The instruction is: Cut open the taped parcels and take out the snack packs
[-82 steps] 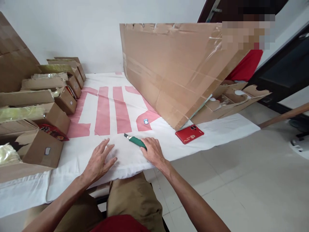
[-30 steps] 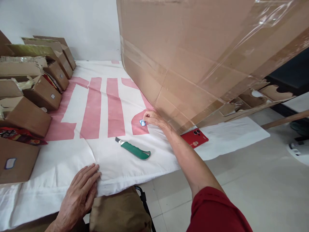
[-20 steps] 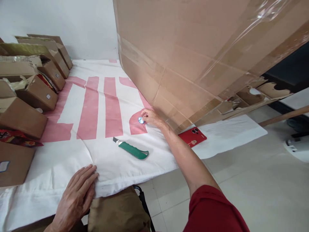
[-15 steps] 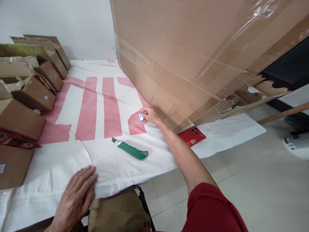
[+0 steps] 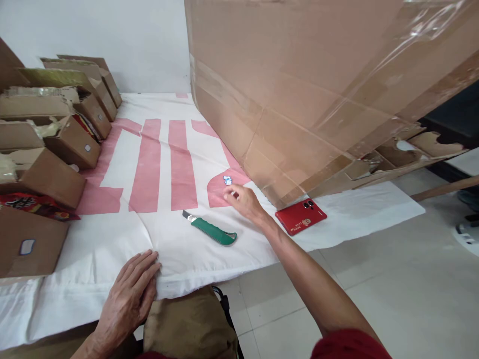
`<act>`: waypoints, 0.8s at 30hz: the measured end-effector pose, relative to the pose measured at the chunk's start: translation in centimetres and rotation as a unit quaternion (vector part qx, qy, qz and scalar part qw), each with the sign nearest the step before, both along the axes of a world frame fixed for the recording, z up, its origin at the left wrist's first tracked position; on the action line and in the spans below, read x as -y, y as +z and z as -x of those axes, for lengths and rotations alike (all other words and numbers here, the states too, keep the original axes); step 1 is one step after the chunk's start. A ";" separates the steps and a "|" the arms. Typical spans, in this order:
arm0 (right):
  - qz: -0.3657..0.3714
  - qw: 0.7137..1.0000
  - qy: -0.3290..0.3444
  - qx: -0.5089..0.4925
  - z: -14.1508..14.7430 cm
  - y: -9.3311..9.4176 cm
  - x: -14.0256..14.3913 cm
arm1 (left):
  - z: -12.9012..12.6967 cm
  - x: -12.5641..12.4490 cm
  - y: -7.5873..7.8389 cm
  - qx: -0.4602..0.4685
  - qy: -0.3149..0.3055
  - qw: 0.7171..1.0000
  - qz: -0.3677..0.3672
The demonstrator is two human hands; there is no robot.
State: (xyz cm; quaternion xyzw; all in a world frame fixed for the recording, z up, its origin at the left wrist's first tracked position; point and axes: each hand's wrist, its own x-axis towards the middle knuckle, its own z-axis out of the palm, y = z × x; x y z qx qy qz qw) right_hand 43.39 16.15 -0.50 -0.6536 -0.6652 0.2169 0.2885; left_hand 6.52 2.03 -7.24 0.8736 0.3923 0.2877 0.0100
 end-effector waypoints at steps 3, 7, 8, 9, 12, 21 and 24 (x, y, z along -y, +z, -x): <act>0.021 0.997 0.070 0.034 2.3 -0.2 4.7 | -0.2 0.0 0.1 0.002 0.013 1.000 0.001; 0.004 0.979 0.142 0.150 4.4 -1.5 8.5 | -0.4 0.0 0.4 0.008 0.024 1.000 -0.003; -0.008 0.976 0.137 0.169 4.8 -2.0 8.7 | -0.4 -0.1 0.5 0.010 0.026 1.000 -0.002; -0.020 0.975 0.128 0.183 5.1 -2.4 8.6 | -0.4 -0.1 0.5 0.011 0.026 1.000 0.001; -0.053 0.975 0.092 0.196 5.8 -3.4 6.9 | -0.4 -0.1 0.6 0.012 0.025 1.000 0.009; -0.121 0.967 0.027 0.223 8.0 -4.7 1.1 | -0.2 -0.2 0.5 0.031 0.022 0.999 -0.009; -0.132 0.964 0.014 0.230 8.0 -5.2 1.8 | 0.0 -0.1 0.3 0.041 0.020 0.999 -0.013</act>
